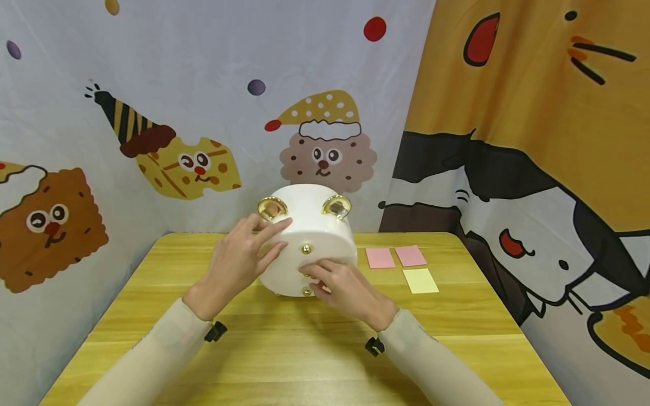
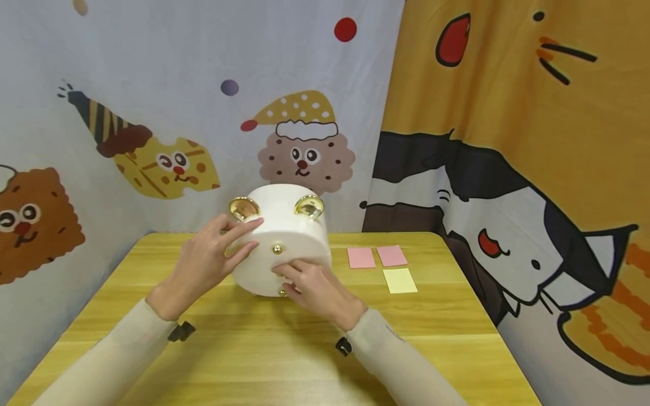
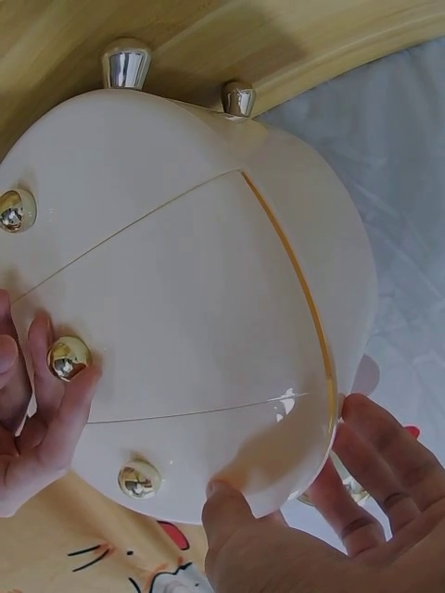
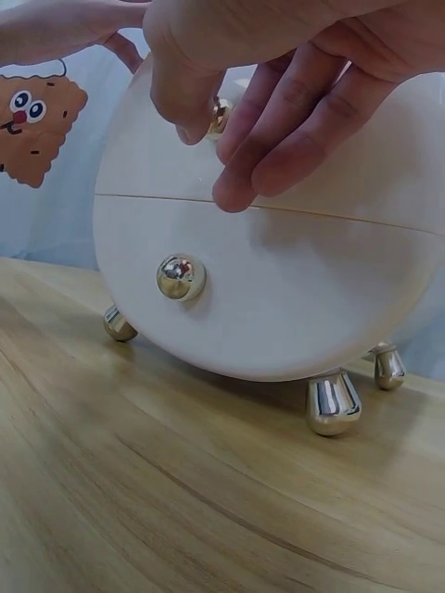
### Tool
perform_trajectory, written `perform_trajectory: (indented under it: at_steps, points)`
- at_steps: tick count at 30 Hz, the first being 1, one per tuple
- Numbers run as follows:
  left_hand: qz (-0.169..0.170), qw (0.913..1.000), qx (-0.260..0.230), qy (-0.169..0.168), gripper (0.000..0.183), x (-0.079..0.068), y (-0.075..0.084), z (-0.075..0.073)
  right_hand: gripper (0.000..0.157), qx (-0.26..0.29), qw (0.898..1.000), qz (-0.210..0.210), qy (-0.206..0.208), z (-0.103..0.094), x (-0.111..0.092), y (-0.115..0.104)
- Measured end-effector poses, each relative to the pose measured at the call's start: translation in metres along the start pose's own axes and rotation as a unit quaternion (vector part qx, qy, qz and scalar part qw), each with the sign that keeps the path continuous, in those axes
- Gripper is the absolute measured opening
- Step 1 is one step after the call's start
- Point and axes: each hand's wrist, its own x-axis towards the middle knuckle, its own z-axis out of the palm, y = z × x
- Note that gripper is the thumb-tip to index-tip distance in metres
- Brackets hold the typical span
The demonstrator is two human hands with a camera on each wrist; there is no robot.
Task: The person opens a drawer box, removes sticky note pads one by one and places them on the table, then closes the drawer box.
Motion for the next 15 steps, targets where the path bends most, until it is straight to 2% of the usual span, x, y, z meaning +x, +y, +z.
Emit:
perform_trajectory:
  at_steps: [7,15]
  points:
    - [-0.003,1.0000,0.000,-0.003,0.057,-0.0001,-0.0001,0.0004,0.041,-0.005,1.000,-0.021,-0.018,-0.0022,-0.0021,-0.0005]
    - [0.001,1.0000,0.000,0.003,0.067,-0.0020,-0.0004,0.0027,0.042,0.013,0.997,-0.014,-0.071,-0.0025,-0.0050,-0.0025]
